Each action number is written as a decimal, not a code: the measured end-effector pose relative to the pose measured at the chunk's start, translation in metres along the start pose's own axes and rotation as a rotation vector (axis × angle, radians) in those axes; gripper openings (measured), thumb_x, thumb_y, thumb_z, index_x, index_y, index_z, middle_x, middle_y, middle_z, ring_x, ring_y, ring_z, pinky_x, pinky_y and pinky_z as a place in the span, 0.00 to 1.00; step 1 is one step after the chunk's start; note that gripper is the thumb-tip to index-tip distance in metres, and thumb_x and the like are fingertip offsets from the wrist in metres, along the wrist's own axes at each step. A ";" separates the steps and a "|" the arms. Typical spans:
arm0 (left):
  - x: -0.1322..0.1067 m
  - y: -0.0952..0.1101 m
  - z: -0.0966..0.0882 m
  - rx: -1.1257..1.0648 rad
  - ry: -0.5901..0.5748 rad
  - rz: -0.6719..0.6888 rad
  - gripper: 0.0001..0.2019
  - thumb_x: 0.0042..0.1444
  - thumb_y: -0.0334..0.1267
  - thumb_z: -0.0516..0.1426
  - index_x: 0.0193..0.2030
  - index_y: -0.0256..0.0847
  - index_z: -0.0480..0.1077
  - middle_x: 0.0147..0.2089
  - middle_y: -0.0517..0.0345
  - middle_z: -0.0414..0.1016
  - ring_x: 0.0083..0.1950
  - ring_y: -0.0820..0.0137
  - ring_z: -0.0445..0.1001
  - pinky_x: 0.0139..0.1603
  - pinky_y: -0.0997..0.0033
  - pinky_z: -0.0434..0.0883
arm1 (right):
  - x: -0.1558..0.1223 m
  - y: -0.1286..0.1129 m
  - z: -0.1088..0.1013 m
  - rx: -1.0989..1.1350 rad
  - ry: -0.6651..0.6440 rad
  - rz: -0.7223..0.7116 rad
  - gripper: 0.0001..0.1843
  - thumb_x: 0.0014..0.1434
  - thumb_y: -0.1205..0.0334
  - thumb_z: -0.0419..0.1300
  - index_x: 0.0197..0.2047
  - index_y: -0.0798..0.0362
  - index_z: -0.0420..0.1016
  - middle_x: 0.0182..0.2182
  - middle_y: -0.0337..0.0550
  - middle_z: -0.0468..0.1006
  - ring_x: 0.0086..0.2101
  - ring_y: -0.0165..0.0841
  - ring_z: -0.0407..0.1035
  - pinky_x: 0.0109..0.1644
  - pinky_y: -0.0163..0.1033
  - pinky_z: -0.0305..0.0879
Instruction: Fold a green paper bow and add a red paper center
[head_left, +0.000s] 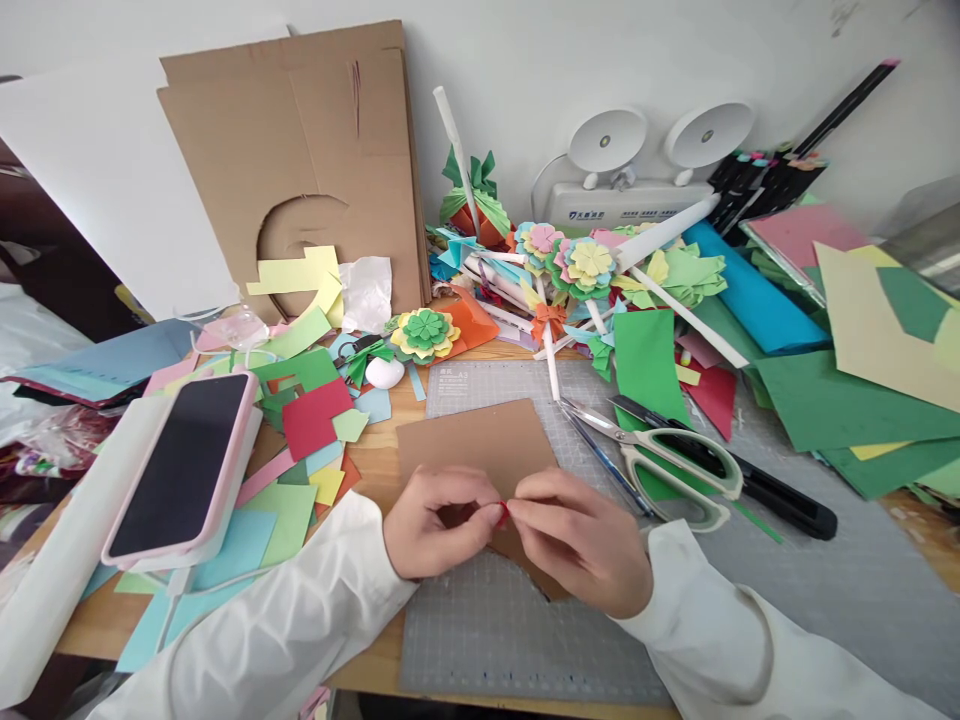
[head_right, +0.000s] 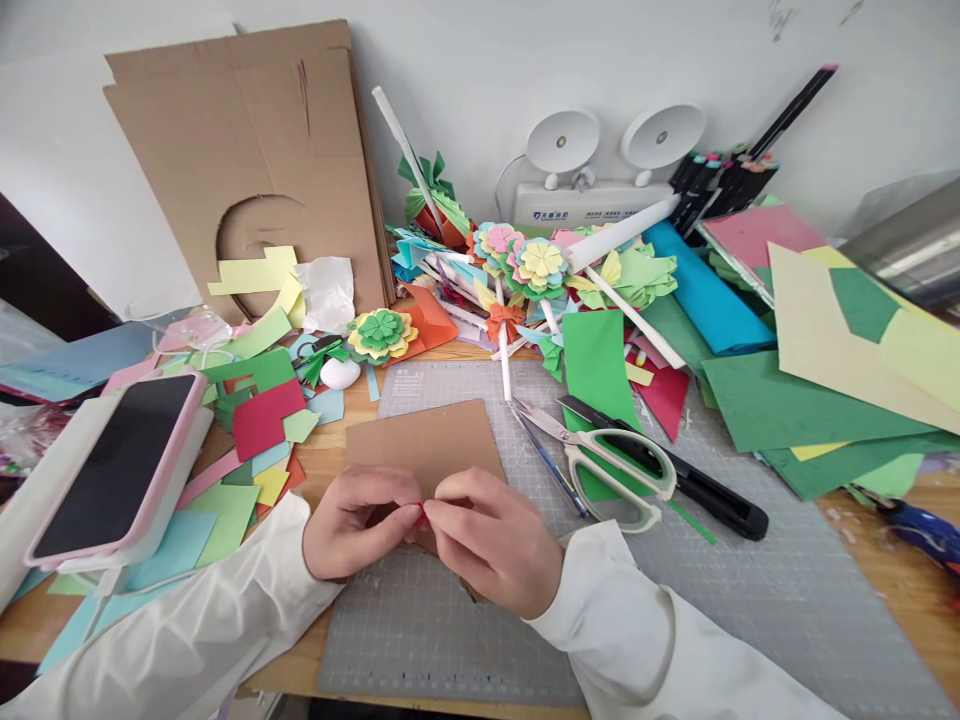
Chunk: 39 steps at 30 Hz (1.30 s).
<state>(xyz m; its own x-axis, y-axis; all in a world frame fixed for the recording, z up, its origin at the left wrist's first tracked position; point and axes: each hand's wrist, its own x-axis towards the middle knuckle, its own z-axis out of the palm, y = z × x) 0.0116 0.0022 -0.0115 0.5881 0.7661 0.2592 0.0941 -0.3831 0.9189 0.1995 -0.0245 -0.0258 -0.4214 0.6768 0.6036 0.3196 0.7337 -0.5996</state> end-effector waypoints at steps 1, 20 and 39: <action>0.000 0.000 0.000 -0.005 0.000 -0.005 0.14 0.59 0.36 0.52 0.24 0.34 0.69 0.20 0.56 0.68 0.21 0.75 0.62 0.21 0.76 0.60 | -0.002 0.001 0.001 -0.015 -0.017 -0.017 0.17 0.60 0.74 0.54 0.51 0.48 0.67 0.35 0.44 0.73 0.34 0.31 0.69 0.36 0.36 0.70; 0.000 0.002 -0.001 -0.348 -0.041 -0.206 0.14 0.57 0.40 0.56 0.25 0.33 0.71 0.23 0.53 0.71 0.22 0.75 0.68 0.23 0.76 0.66 | 0.008 -0.009 -0.002 0.188 0.052 0.062 0.15 0.56 0.76 0.54 0.44 0.53 0.72 0.32 0.46 0.72 0.30 0.31 0.69 0.32 0.36 0.69; 0.002 -0.007 -0.002 0.073 -0.030 0.106 0.05 0.44 0.25 0.55 0.21 0.35 0.67 0.18 0.61 0.65 0.20 0.78 0.58 0.20 0.79 0.58 | 0.011 -0.004 0.001 0.377 -0.070 0.332 0.02 0.59 0.68 0.58 0.34 0.53 0.68 0.30 0.41 0.70 0.30 0.30 0.65 0.34 0.36 0.62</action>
<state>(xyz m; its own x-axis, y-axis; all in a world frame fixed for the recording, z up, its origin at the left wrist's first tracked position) 0.0111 0.0076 -0.0167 0.6211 0.7045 0.3434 0.0877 -0.4979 0.8628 0.1926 -0.0198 -0.0176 -0.4086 0.8551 0.3190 0.1232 0.3980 -0.9091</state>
